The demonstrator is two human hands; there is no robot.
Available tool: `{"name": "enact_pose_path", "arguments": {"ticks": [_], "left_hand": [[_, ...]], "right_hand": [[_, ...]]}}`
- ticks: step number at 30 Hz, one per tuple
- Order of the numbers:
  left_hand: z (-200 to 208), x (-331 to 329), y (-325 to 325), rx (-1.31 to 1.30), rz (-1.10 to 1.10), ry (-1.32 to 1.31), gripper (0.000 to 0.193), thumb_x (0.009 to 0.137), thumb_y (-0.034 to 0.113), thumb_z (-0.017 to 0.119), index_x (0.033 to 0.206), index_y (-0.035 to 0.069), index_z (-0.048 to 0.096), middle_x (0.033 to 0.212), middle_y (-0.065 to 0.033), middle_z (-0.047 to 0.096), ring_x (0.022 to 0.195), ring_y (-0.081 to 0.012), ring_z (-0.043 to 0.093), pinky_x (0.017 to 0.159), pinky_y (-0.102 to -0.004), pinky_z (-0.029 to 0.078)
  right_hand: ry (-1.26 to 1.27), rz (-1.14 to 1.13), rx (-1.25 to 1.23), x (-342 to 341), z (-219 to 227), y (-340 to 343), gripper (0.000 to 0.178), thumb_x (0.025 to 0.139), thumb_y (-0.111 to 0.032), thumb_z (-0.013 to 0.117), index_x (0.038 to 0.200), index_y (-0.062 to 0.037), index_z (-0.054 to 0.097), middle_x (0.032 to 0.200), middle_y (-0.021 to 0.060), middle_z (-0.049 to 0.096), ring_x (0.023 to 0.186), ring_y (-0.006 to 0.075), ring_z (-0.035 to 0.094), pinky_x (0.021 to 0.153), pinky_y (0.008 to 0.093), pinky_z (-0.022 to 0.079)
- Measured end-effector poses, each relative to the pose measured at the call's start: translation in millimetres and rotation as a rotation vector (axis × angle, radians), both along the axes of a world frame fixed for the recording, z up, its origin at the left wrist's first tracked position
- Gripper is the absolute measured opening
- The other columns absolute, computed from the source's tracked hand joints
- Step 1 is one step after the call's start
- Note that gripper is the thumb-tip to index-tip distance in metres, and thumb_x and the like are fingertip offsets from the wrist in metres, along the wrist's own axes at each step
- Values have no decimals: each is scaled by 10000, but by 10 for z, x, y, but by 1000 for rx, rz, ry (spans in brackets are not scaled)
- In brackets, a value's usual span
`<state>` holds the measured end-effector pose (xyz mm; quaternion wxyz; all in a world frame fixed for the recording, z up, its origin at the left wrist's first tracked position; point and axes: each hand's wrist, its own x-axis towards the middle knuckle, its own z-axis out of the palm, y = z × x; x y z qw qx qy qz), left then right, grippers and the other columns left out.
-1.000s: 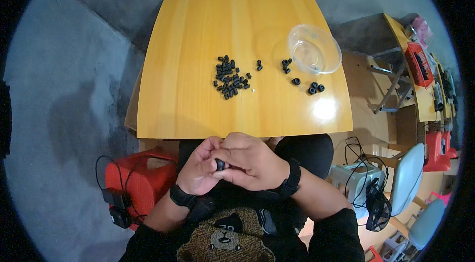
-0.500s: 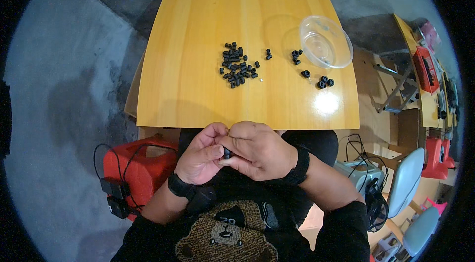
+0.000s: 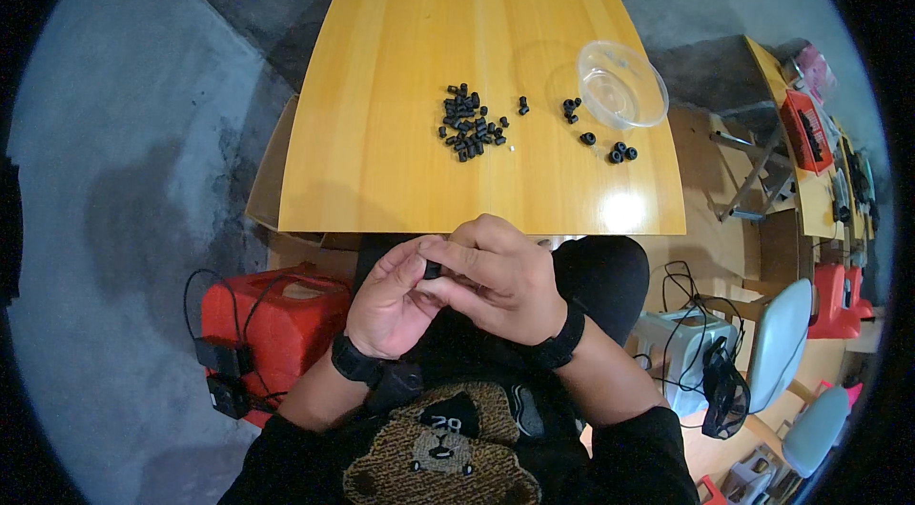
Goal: Sorting and inspecting small black plastic components.
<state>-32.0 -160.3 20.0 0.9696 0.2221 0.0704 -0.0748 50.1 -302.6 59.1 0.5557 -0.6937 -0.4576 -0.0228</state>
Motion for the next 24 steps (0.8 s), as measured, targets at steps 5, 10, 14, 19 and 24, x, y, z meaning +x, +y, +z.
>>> {"name": "enact_pose_path", "arguments": {"ticks": [5, 10, 14, 19, 24], "left_hand": [[-8, -83, 1, -45, 27, -31, 277, 897, 152, 527, 1153, 48, 535, 1050, -55, 595, 926, -139, 567, 777, -270, 467], [62, -89, 4, -45, 37, 34, 294, 900, 162, 522, 1164, 31, 524, 1058, -43, 590, 886, -112, 561, 747, -252, 455], [161, -65, -8, 157, 60, 32, 320, 905, 183, 514, 1177, 15, 504, 1057, -41, 582, 864, -103, 554, 761, -252, 453], [92, 17, 0, 126, 19, 20, 354, 899, 214, 532, 1173, -7, 498, 981, -46, 587, 804, -106, 554, 747, -269, 474], [87, 135, -134, -4, -11, 92, 419, 898, 349, 515, 1152, 18, 477, 959, -33, 556, 877, -123, 544, 800, -299, 461]], "right_hand": [[-131, 5, -31, -62, 47, 28, 382, 657, -50, 732, 1021, -7, 623, 781, 89, 566, 678, 215, 557, 572, 295, 450], [-246, -29, -74, -78, 81, 56, 369, 657, -13, 700, 1012, 25, 604, 835, 109, 563, 724, 247, 558, 619, 317, 461], [-221, -56, -138, -63, 42, 44, 352, 658, -10, 686, 997, 36, 602, 858, 124, 555, 749, 260, 556, 645, 324, 462], [-68, -45, -95, -17, 8, 23, 342, 666, -10, 685, 999, 21, 611, 856, 122, 554, 755, 255, 560, 653, 324, 466], [65, -107, -46, 21, -135, -63, 324, 680, -10, 683, 1000, -17, 628, 846, 110, 550, 761, 236, 560, 663, 308, 464]]}}
